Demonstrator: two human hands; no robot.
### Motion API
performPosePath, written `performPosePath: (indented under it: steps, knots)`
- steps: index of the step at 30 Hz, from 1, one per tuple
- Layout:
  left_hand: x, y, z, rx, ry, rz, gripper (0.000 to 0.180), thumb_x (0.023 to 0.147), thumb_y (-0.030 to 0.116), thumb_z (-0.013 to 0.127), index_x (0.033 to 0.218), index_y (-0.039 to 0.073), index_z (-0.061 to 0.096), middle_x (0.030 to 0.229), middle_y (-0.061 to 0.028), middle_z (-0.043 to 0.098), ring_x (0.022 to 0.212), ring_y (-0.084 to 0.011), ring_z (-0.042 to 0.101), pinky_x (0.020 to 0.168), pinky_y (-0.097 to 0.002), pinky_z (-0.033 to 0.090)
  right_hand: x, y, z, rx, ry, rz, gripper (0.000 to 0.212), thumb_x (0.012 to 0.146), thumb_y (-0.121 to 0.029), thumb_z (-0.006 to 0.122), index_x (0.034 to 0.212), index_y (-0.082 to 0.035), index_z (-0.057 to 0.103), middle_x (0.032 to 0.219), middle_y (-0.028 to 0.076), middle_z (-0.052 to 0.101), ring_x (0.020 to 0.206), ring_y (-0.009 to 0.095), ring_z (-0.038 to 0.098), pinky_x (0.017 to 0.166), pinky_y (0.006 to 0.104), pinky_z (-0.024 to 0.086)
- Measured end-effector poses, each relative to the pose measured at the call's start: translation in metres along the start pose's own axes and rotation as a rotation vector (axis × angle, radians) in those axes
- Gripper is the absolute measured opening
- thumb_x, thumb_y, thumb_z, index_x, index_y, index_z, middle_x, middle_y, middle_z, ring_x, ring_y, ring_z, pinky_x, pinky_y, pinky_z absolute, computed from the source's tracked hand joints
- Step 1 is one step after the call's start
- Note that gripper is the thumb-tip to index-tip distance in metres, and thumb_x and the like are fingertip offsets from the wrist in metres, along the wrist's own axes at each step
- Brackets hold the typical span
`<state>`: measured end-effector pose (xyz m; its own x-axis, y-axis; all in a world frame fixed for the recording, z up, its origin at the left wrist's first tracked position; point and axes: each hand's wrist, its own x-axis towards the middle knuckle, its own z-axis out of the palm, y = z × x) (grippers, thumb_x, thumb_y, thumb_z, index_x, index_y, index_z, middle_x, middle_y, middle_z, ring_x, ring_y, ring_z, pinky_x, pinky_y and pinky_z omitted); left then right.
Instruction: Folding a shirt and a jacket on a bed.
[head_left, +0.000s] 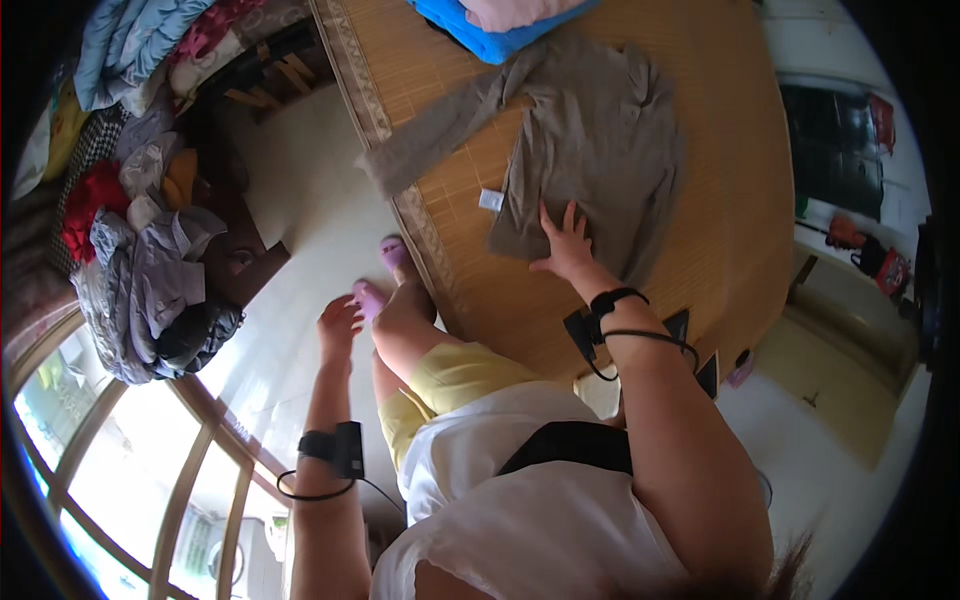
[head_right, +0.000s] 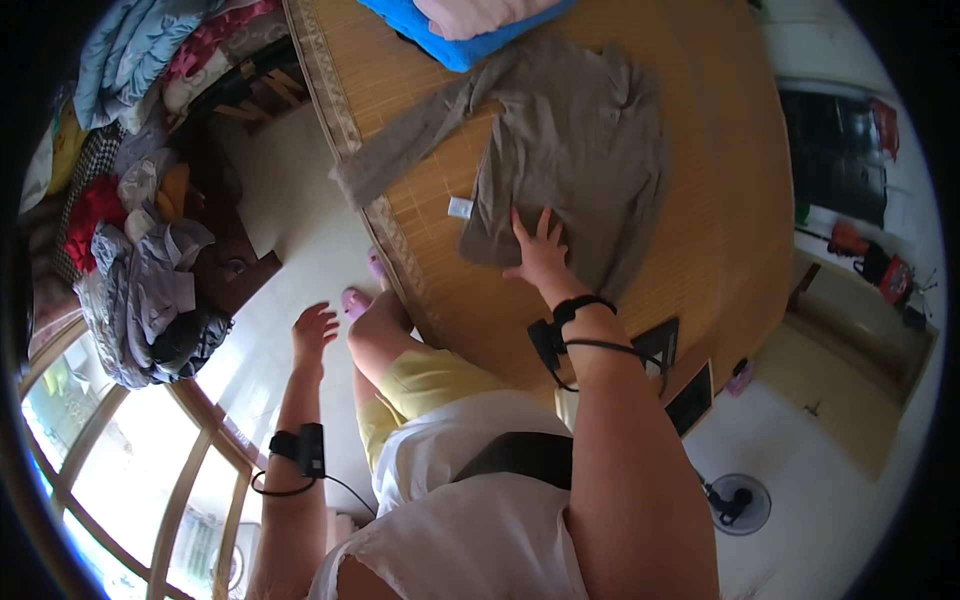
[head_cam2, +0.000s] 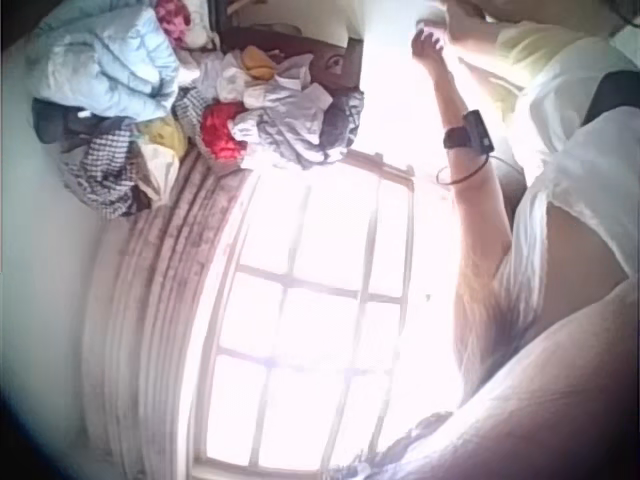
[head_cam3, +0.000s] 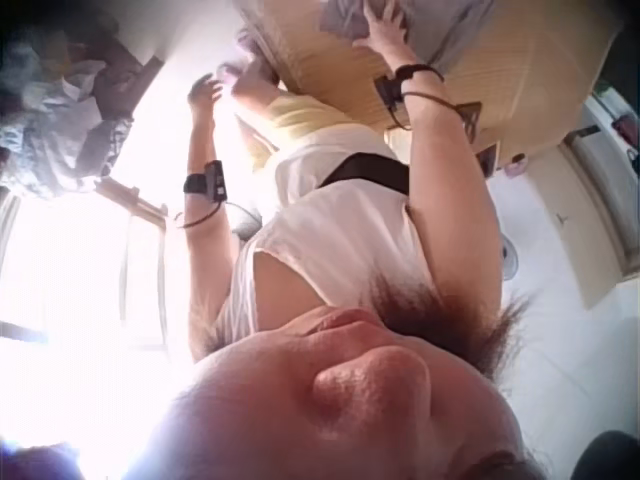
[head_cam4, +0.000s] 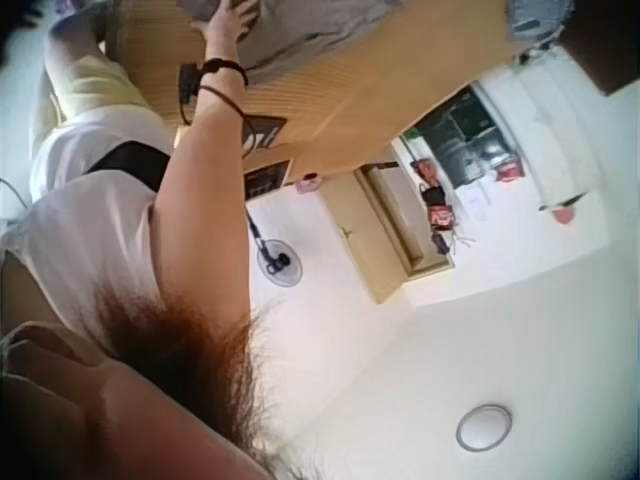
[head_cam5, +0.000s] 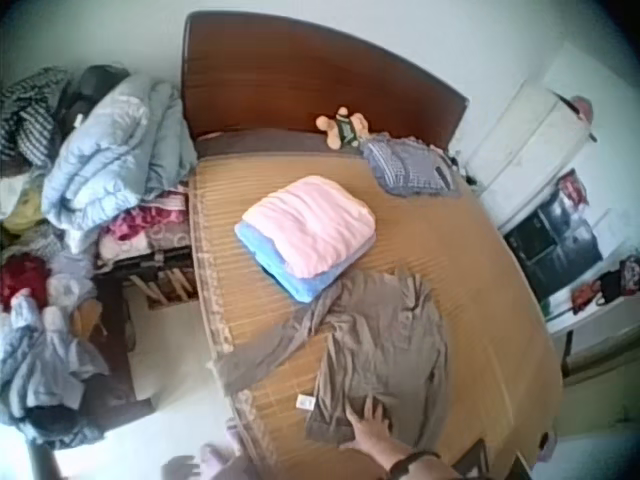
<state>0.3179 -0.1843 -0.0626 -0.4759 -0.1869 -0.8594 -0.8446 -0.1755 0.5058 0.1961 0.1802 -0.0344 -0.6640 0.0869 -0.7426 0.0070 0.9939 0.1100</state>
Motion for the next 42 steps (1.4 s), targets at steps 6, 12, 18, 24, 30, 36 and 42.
performPosePath:
  steps: [6, 12, 18, 24, 30, 36, 42]
  knots:
    - [0.04, 0.032, 0.157, 0.03, -0.201, 0.548, 0.028, 0.079, 0.014, 0.056, 0.107, 0.008, 0.056, 0.087, -0.0059, 0.062, 0.074, -0.0116, 0.056, 0.064, -0.027, 0.046, 0.006, 0.015, 0.006, -0.109, 0.032, -0.202, 0.109, 0.055, -0.05, 0.074, 0.137, -0.031, 0.004, 0.136, 0.032, -0.004, 0.12, 0.056, 0.013, 0.085, 0.0593, 0.035]
    - [0.024, 0.014, 0.259, 0.636, -0.01, 0.7, 0.032, 0.074, 0.024, 0.061, 0.1, 0.005, 0.056, 0.085, -0.0076, 0.062, 0.076, -0.0132, 0.058, 0.063, -0.0301, 0.046, 0.021, 0.075, 0.005, 0.174, 0.356, -0.633, 0.065, 0.066, -0.047, 0.067, 0.121, -0.017, 0.048, 0.121, 0.032, 0.039, 0.113, 0.04, 0.042, 0.085, 0.0415, 0.043]
    - [0.034, 0.009, 0.208, -0.207, 0.097, 0.276, 0.015, 0.075, 0.01, 0.056, 0.09, 0.007, 0.057, 0.073, -0.0034, 0.055, 0.068, -0.0148, 0.053, 0.059, -0.0264, 0.045, 0.071, 0.228, 0.041, 0.753, 0.557, -0.305, 0.021, 0.074, -0.019, 0.064, 0.089, -0.005, 0.059, 0.071, 0.011, 0.061, 0.068, 0.02, 0.059, 0.065, 0.0302, 0.046]
    - [0.01, 0.023, 0.192, -0.237, 0.158, 0.246, 0.02, 0.076, 0.008, 0.051, 0.096, 0.006, 0.055, 0.08, -0.0061, 0.056, 0.073, -0.018, 0.056, 0.063, -0.0292, 0.047, 0.052, 0.329, 0.024, 0.273, 0.612, 0.121, 0.04, 0.08, -0.022, 0.056, 0.116, -0.01, 0.046, 0.115, 0.014, 0.048, 0.106, 0.033, 0.045, 0.087, 0.0422, 0.039]
    - [-0.003, 0.02, 0.266, 0.048, -0.101, 0.408, 0.03, 0.078, 0.015, 0.057, 0.104, 0.001, 0.053, 0.089, -0.0099, 0.06, 0.075, -0.0188, 0.058, 0.069, -0.0293, 0.046, 0.069, 0.295, 0.06, 1.244, 0.496, 0.106, 0.058, 0.073, -0.035, 0.066, 0.113, 0.003, 0.047, 0.108, 0.016, 0.053, 0.1, 0.022, 0.05, 0.083, 0.0303, 0.039]
    - [0.005, 0.025, 0.273, 0.436, 0.02, 0.338, 0.031, 0.08, 0.021, 0.058, 0.1, -0.002, 0.057, 0.087, -0.008, 0.06, 0.077, -0.0173, 0.055, 0.07, -0.0297, 0.043, 0.028, 0.246, 0.024, 1.858, 0.069, -0.16, 0.052, 0.078, -0.029, 0.063, 0.116, 0.001, 0.047, 0.113, 0.013, 0.051, 0.105, 0.022, 0.047, 0.088, 0.0316, 0.037]
    - [0.029, 0.02, 0.219, -0.249, 0.292, 0.379, 0.026, 0.083, 0.02, 0.054, 0.099, -0.001, 0.058, 0.085, -0.0086, 0.061, 0.075, -0.0161, 0.057, 0.068, -0.0272, 0.044, 0.035, 0.288, 0.053, 1.699, 0.254, 0.116, 0.045, 0.084, -0.027, 0.056, 0.118, 0.001, 0.046, 0.117, 0.013, 0.049, 0.107, 0.023, 0.045, 0.091, 0.0331, 0.034]
